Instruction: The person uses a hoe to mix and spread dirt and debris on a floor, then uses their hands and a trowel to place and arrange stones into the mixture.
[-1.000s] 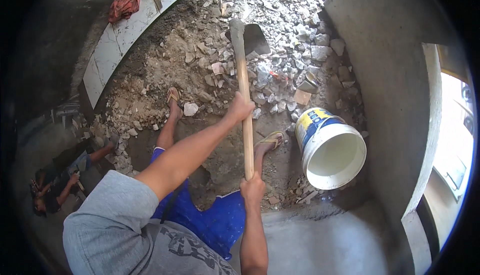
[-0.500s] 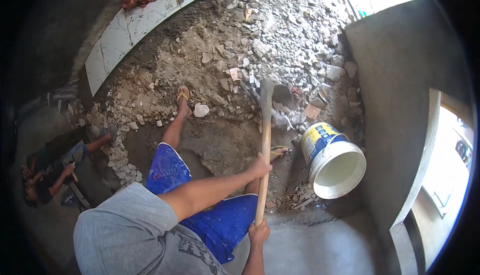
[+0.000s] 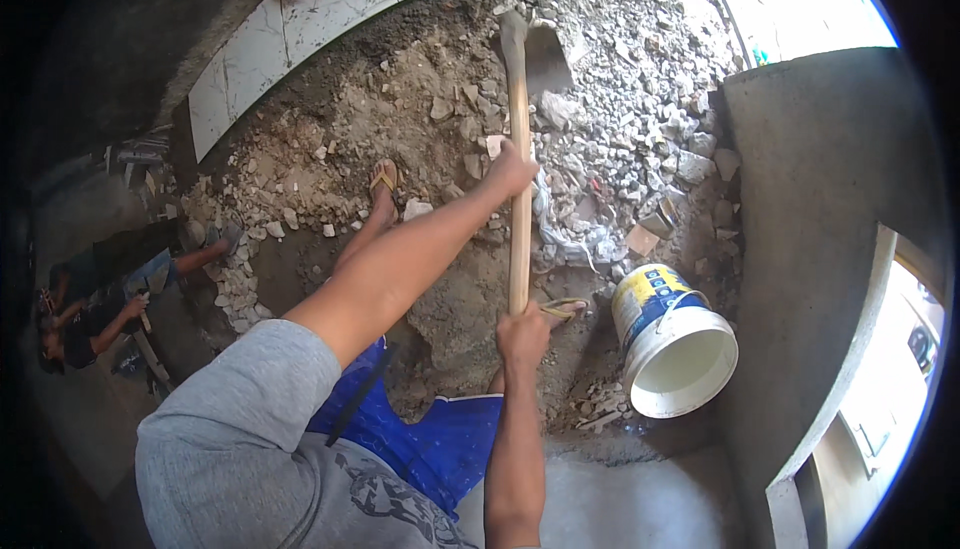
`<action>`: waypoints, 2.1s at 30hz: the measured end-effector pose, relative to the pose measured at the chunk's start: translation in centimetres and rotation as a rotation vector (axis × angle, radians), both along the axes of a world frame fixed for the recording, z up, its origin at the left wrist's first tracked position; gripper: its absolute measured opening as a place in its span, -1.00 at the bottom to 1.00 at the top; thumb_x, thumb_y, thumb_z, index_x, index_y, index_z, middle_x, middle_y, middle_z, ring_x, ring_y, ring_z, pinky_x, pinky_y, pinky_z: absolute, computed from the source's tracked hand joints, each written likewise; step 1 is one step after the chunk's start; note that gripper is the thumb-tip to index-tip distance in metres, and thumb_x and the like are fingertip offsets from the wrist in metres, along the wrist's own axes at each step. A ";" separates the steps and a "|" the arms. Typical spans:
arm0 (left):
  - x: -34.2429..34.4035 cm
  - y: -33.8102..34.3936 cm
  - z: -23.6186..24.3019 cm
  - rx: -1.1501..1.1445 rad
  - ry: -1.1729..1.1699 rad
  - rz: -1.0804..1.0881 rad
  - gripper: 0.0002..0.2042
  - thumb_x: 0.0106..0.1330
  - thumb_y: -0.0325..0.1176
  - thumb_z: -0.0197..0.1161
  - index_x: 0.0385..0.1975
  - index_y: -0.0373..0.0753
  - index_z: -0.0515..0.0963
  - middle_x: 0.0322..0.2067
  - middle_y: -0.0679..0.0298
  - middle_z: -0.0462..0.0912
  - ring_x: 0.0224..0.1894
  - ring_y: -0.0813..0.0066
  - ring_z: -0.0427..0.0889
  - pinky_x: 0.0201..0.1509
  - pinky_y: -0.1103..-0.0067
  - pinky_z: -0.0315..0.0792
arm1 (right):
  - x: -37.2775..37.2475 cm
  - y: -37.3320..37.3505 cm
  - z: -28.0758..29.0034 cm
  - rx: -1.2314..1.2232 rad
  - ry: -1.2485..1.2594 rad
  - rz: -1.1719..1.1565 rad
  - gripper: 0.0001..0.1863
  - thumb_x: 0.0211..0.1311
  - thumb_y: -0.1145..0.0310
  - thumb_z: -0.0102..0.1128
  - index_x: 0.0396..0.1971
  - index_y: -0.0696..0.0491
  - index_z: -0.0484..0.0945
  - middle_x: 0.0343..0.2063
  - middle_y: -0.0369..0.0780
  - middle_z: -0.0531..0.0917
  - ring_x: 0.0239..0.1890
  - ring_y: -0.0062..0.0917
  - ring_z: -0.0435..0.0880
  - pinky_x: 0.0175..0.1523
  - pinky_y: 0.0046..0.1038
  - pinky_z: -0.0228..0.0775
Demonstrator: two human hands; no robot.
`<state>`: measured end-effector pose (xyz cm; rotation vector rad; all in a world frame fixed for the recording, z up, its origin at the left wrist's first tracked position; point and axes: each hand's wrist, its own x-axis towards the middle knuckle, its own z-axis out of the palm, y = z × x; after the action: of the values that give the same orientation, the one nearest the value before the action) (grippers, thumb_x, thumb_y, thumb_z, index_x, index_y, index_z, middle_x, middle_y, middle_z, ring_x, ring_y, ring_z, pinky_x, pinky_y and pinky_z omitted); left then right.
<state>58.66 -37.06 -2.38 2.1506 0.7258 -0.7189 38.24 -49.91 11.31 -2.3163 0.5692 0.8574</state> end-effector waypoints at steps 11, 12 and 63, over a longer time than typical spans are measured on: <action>-24.4 -9.0 5.0 -0.271 0.282 0.147 -0.28 0.10 -0.18 0.19 0.16 -0.52 0.09 -0.16 -0.39 0.51 -0.08 -0.26 0.56 0.01 0.15 0.45 | -19.2 -8.0 10.2 -0.221 0.343 0.047 -0.70 -0.18 0.38 0.29 -0.34 0.10 0.53 -0.48 0.07 0.64 -0.34 0.05 0.63 -0.21 -0.05 0.47; -25.1 -7.7 4.8 -0.282 0.249 0.142 -0.27 0.10 -0.16 0.19 0.17 -0.53 0.08 -0.17 -0.38 0.51 -0.09 -0.25 0.56 0.01 0.15 0.46 | -18.7 -7.5 10.0 -0.206 0.341 0.070 -0.70 -0.18 0.38 0.29 -0.34 0.10 0.53 -0.48 0.07 0.64 -0.34 0.05 0.63 -0.21 -0.05 0.47; -29.3 6.9 6.3 -0.268 0.418 0.329 -0.02 0.15 0.00 0.20 0.28 -0.66 -0.18 0.11 -0.44 0.32 0.13 -0.19 0.45 0.18 0.26 0.37 | -16.9 -0.3 12.0 -0.169 0.430 0.538 -0.71 -0.13 0.29 0.31 -0.40 0.07 0.46 -0.54 0.07 0.63 -0.44 0.05 0.63 -0.29 -0.04 0.50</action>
<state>29.33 -30.12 3.89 1.6031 1.1009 -1.0328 21.38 -50.24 23.30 -2.4882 0.1826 1.6391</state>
